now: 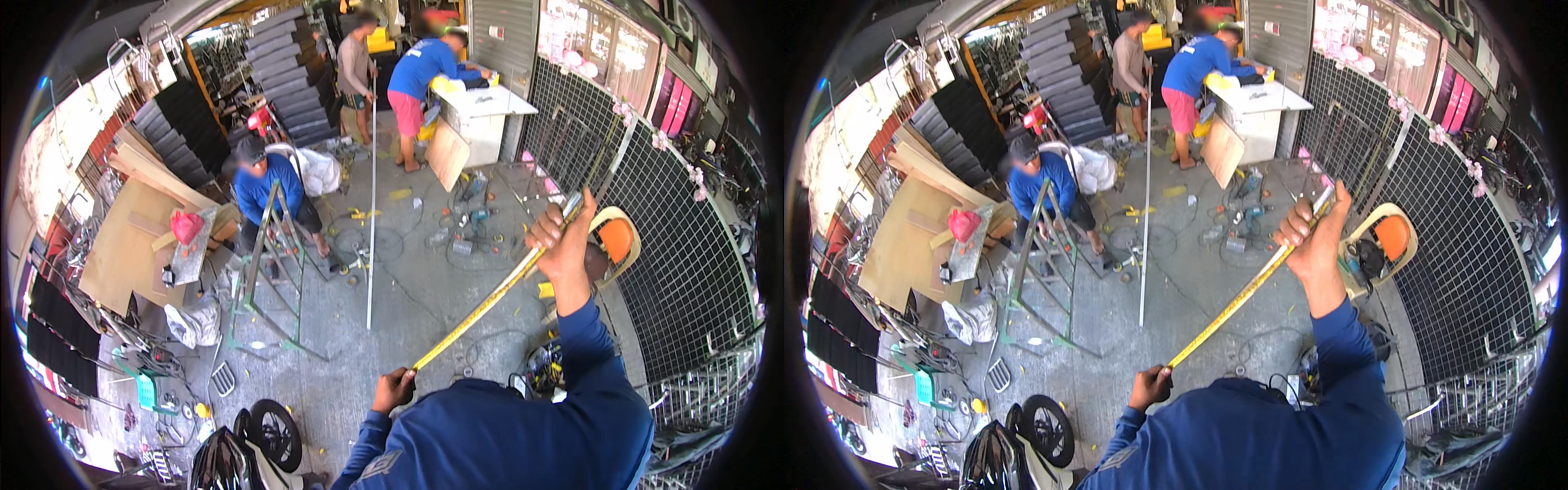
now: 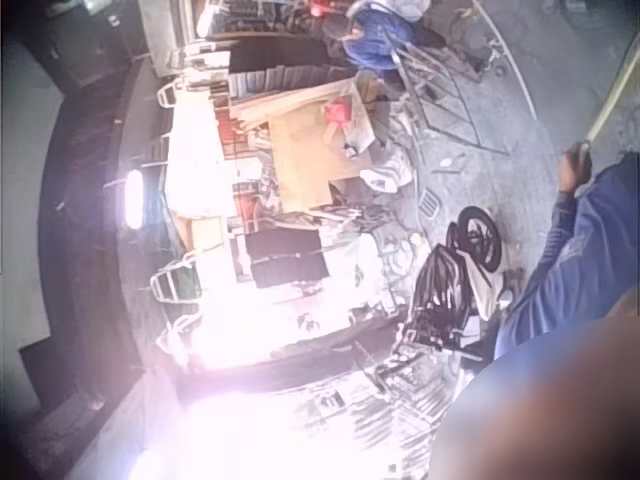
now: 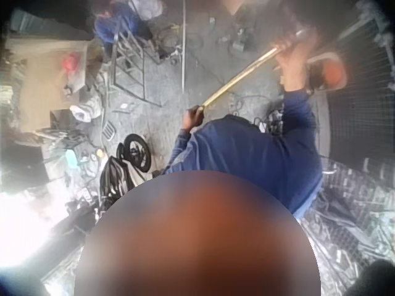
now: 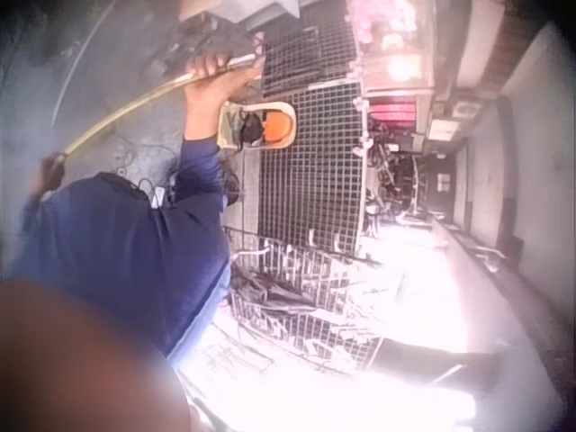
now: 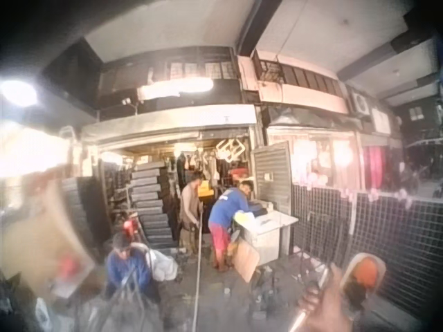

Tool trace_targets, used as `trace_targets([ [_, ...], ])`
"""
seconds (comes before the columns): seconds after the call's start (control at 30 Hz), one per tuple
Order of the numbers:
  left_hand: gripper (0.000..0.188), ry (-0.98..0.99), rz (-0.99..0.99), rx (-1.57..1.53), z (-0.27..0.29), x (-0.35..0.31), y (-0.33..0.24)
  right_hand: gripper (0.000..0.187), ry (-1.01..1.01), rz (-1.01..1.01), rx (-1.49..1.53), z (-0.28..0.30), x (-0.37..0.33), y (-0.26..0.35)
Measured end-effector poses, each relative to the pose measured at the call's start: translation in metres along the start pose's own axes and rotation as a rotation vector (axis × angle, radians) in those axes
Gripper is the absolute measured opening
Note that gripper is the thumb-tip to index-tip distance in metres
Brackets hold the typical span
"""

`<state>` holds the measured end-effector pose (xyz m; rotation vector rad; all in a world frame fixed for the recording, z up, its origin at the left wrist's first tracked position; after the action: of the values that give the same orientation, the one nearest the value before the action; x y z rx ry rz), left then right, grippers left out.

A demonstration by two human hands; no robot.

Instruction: The person measures metal tubes with a tape measure and marks them with a marker. They handle several tubes, measure lengths, and mark cut points while moving around a cluttered workshop.

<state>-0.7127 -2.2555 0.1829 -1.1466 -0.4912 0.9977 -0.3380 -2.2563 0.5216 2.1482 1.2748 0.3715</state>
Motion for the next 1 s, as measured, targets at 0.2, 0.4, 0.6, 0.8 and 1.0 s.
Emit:
trace_targets([
  [0.2,0.05,0.026,-0.029,-0.151,0.039,-0.026,0.041,0.07,0.138,0.014,-0.062,-0.064,-0.03,-0.049],
  [0.4,0.05,0.058,-0.021,-0.077,0.079,-0.029,0.065,0.071,0.191,-0.003,-0.049,-0.096,-0.044,-0.081],
  [0.6,0.035,-0.088,-0.017,0.109,0.102,-0.041,0.082,0.074,0.245,-0.078,-0.104,-0.102,0.0,-0.148],
  [0.8,0.032,-0.205,0.144,0.01,0.105,-0.067,0.093,0.075,0.287,-0.321,-0.084,-0.079,0.058,-0.268],
  [1.0,0.034,-0.341,0.287,0.131,0.078,-0.077,0.094,0.074,0.119,-0.483,-0.153,-0.031,0.089,-0.356],
])
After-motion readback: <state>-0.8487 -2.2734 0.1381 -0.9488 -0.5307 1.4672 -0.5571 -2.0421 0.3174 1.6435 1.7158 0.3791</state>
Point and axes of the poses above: each hand's wrist, its own x-axis towards the middle knuckle, its own z-axis out of the back of the hand, y = z × x, the point moved 7 cm from there along x, towards the middle knuckle
